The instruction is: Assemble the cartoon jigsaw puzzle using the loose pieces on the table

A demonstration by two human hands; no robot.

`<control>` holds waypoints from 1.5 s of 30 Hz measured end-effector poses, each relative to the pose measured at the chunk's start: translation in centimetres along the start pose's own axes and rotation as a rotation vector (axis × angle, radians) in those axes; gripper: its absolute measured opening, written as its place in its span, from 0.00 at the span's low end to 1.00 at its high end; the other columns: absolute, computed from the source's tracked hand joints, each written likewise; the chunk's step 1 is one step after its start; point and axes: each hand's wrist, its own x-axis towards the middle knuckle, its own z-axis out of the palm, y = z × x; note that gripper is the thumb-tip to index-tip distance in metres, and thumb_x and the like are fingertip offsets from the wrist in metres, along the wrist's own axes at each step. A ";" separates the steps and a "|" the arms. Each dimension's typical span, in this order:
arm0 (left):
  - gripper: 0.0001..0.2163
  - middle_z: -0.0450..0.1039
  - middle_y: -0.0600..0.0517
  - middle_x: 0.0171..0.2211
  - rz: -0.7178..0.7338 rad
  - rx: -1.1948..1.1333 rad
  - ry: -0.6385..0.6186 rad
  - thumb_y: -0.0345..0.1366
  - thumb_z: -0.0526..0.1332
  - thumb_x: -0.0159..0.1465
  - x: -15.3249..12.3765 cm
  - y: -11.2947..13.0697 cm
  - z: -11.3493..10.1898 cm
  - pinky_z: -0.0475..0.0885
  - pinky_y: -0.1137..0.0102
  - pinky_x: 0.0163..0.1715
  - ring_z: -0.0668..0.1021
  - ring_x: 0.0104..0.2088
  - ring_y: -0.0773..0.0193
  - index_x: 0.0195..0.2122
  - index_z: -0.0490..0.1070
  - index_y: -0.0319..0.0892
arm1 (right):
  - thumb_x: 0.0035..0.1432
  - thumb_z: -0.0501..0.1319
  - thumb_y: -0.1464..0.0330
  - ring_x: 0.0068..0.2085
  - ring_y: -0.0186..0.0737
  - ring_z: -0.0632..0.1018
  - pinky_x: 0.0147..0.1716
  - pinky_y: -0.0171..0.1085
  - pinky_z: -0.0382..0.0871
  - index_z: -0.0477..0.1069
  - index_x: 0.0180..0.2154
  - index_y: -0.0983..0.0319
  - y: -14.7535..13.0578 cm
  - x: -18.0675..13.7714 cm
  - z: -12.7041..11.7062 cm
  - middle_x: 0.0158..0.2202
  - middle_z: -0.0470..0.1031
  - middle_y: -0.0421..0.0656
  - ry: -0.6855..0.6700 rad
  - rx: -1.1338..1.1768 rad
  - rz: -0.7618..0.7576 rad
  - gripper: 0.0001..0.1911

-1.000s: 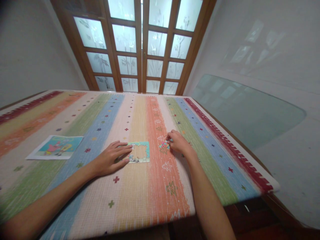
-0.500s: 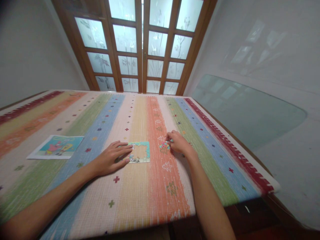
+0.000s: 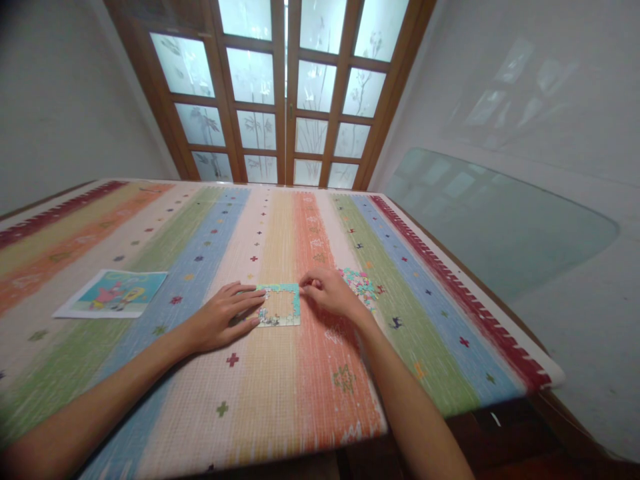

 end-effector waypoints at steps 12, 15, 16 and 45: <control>0.17 0.72 0.46 0.60 -0.002 -0.007 -0.011 0.43 0.57 0.73 0.1 0.1 0.0 0.60 0.44 0.64 0.71 0.62 0.47 0.60 0.70 0.44 | 0.60 0.66 0.74 0.34 0.38 0.75 0.37 0.38 0.66 0.82 0.39 0.62 -1.6 0.4 4.6 0.34 0.80 0.44 -0.008 0.104 -0.054 0.06; 0.17 0.72 0.47 0.60 -0.002 -0.009 -0.012 0.43 0.58 0.73 0.1 0.0 0.1 0.60 0.44 0.63 0.71 0.62 0.47 0.60 0.70 0.45 | 0.60 0.67 0.74 0.35 0.38 0.76 0.38 0.38 0.66 0.83 0.38 0.62 -1.7 0.5 4.8 0.34 0.80 0.44 0.006 0.094 -0.063 0.06; 0.17 0.72 0.47 0.60 -0.004 -0.010 -0.013 0.43 0.58 0.73 0.1 0.0 0.1 0.60 0.44 0.64 0.71 0.62 0.47 0.60 0.70 0.45 | 0.59 0.67 0.74 0.36 0.38 0.76 0.38 0.38 0.67 0.83 0.38 0.62 -1.7 0.5 4.9 0.34 0.80 0.44 0.009 0.093 -0.067 0.06; 0.17 0.73 0.46 0.59 0.015 -0.007 0.027 0.43 0.58 0.73 0.2 0.0 0.1 0.63 0.46 0.62 0.72 0.60 0.48 0.59 0.71 0.44 | 0.59 0.69 0.74 0.40 0.44 0.76 0.43 0.44 0.68 0.82 0.34 0.62 -2.1 1.0 6.5 0.35 0.80 0.46 0.124 -0.091 -0.233 0.02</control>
